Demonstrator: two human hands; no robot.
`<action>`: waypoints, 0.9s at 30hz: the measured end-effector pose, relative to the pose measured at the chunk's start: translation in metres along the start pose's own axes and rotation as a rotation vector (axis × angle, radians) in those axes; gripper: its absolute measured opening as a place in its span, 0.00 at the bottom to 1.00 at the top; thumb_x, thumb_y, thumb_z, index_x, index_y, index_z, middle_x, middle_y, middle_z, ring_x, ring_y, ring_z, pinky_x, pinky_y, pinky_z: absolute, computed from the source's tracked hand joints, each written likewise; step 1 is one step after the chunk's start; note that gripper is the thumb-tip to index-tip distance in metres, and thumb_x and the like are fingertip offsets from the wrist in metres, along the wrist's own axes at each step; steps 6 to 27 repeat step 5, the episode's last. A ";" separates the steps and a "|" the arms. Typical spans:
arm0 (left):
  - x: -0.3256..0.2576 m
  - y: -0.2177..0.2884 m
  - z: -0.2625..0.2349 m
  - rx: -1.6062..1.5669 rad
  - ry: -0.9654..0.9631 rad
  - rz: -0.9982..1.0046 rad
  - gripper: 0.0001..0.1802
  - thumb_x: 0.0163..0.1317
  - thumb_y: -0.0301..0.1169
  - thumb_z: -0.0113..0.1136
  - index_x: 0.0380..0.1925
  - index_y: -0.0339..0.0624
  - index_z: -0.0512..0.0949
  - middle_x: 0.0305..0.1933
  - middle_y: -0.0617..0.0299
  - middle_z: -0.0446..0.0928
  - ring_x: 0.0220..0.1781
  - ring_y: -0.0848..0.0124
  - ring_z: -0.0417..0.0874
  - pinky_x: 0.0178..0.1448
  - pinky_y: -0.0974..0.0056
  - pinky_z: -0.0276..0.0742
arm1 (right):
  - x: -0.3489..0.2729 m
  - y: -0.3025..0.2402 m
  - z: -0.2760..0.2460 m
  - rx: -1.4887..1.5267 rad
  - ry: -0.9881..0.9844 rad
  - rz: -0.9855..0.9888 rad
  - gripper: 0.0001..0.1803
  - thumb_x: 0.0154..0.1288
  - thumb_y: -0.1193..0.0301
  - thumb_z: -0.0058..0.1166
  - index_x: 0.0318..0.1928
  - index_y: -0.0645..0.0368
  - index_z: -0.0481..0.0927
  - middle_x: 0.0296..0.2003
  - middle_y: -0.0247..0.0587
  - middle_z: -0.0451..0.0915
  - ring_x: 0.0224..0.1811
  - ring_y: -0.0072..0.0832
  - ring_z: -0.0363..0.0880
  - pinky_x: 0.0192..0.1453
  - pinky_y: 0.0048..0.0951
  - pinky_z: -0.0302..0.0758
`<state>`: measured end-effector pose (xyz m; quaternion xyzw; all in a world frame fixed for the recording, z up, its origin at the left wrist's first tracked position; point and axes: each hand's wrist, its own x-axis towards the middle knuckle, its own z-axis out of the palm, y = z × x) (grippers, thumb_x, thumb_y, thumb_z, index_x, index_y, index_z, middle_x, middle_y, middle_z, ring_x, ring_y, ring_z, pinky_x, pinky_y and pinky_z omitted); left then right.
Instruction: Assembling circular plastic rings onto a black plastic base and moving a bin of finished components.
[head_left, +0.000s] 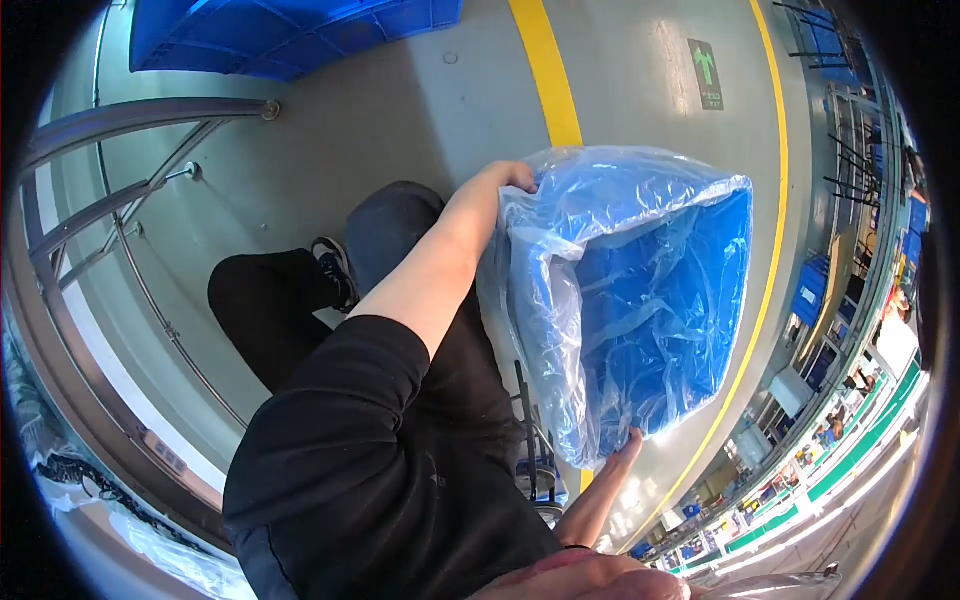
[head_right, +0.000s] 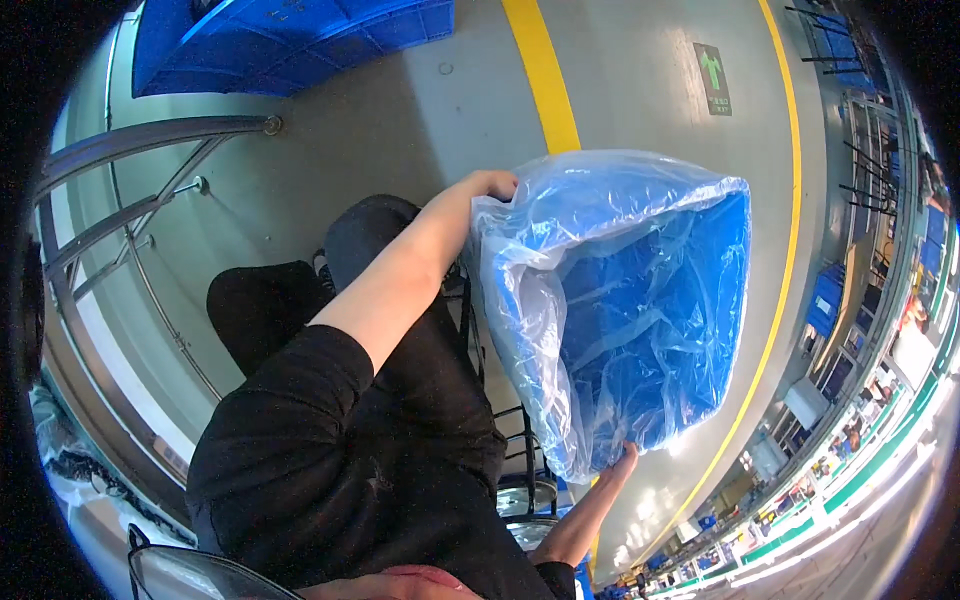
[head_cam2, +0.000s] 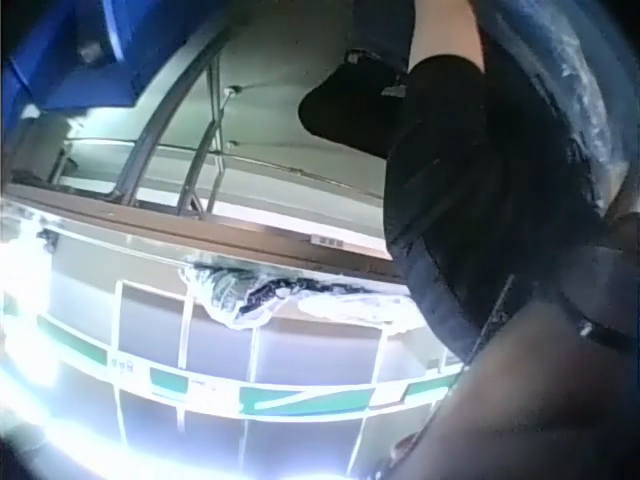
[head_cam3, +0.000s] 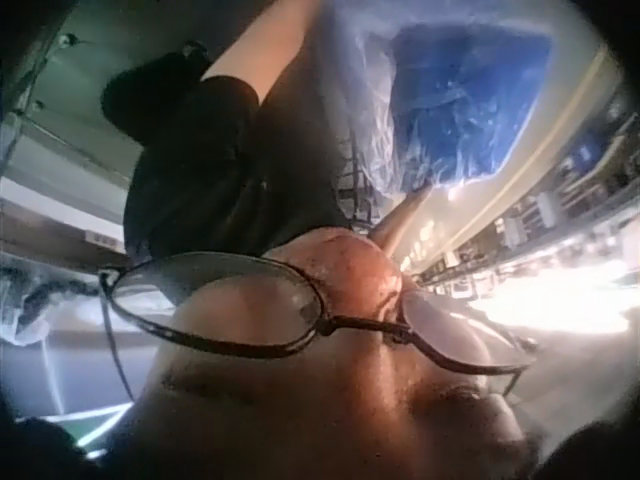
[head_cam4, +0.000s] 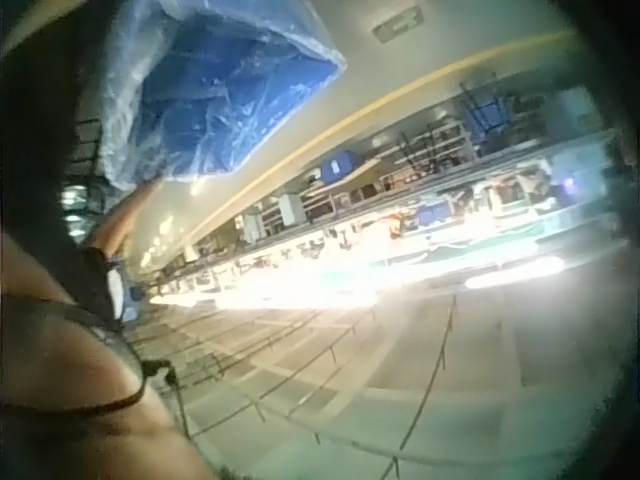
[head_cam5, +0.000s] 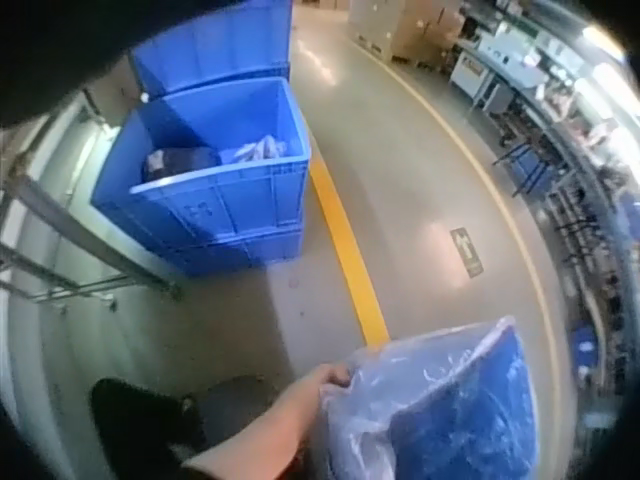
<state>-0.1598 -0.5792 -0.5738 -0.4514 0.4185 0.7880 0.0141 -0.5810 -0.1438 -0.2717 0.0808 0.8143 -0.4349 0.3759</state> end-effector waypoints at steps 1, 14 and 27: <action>-0.002 -0.010 -0.006 -0.024 -0.048 -0.018 0.15 0.49 0.35 0.58 0.38 0.44 0.80 0.38 0.56 0.80 0.38 0.66 0.80 0.46 0.59 0.73 | 0.004 -0.002 0.004 -0.007 -0.026 0.012 0.24 0.44 0.73 0.49 0.46 0.66 0.72 0.42 0.46 0.76 0.42 0.39 0.78 0.47 0.36 0.77; -0.026 -0.051 -0.005 -0.812 -0.157 0.199 0.16 0.47 0.34 0.60 0.40 0.51 0.81 0.41 0.50 0.79 0.45 0.66 0.80 0.53 0.55 0.69 | -0.012 -0.006 0.026 -0.019 -0.129 -0.052 0.21 0.47 0.71 0.49 0.44 0.65 0.73 0.38 0.42 0.77 0.37 0.35 0.79 0.42 0.32 0.78; -0.026 -0.051 -0.005 -0.812 -0.157 0.199 0.16 0.47 0.34 0.60 0.40 0.51 0.81 0.41 0.50 0.79 0.45 0.66 0.80 0.53 0.55 0.69 | -0.012 -0.006 0.026 -0.019 -0.129 -0.052 0.21 0.47 0.71 0.49 0.44 0.65 0.73 0.38 0.42 0.77 0.37 0.35 0.79 0.42 0.32 0.78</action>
